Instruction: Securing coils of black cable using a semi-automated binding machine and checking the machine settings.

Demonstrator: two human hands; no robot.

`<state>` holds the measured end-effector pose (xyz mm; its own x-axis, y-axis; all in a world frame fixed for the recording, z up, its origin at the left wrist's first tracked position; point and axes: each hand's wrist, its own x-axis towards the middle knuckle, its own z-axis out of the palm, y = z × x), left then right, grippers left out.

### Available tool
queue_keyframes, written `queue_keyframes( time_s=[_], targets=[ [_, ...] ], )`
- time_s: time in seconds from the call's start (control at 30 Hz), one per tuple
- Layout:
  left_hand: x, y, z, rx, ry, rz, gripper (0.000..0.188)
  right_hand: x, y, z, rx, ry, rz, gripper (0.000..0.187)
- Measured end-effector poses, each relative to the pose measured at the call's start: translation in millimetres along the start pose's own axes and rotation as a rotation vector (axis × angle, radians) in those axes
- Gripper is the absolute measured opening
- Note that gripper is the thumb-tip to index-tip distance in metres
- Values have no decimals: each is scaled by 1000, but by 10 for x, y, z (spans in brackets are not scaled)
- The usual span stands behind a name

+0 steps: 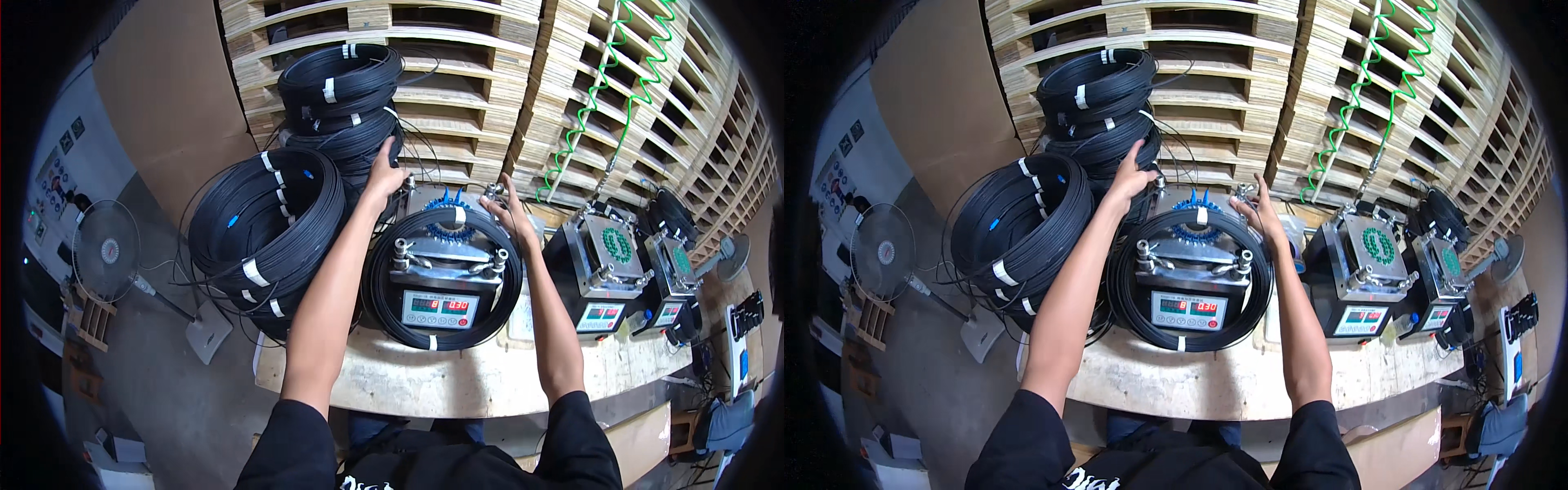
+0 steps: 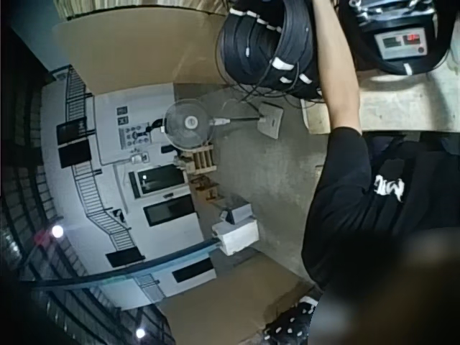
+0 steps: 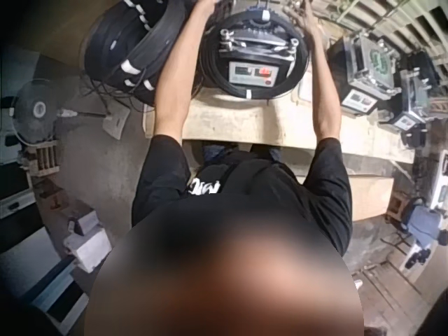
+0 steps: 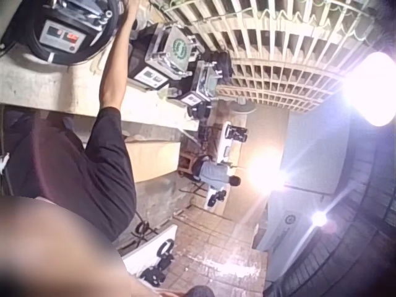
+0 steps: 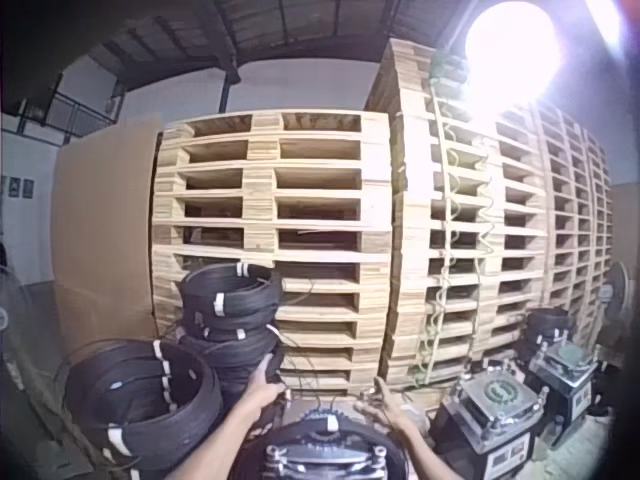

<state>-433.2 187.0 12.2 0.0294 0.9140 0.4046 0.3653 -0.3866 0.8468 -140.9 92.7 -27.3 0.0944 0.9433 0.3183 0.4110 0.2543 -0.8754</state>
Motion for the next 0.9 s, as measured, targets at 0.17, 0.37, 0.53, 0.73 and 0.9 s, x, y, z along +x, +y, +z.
queue_keyframes(
  time_s=[0.17, 0.37, 0.53, 0.73, 0.9],
  targets=[
    [-1185, 859, -214, -72, 93, 422, 28, -371, -43, -300, 14, 302, -21, 59],
    [-2110, 478, -388, 214, -83, 485, 32, -1382, -793, 5, -248, 587, -305, 37],
    [-2112, 252, -384, 67, 4, 484, 29, -1858, -915, 344, -344, 256, -255, 40],
    [-2054, 121, -388, -251, 65, 378, 22, -1906, -858, 319, -375, 270, -288, 35],
    [-2196, 257, -494, 112, 35, 419, 23, -1905, -816, 302, -401, 234, -295, 38]
  ],
)
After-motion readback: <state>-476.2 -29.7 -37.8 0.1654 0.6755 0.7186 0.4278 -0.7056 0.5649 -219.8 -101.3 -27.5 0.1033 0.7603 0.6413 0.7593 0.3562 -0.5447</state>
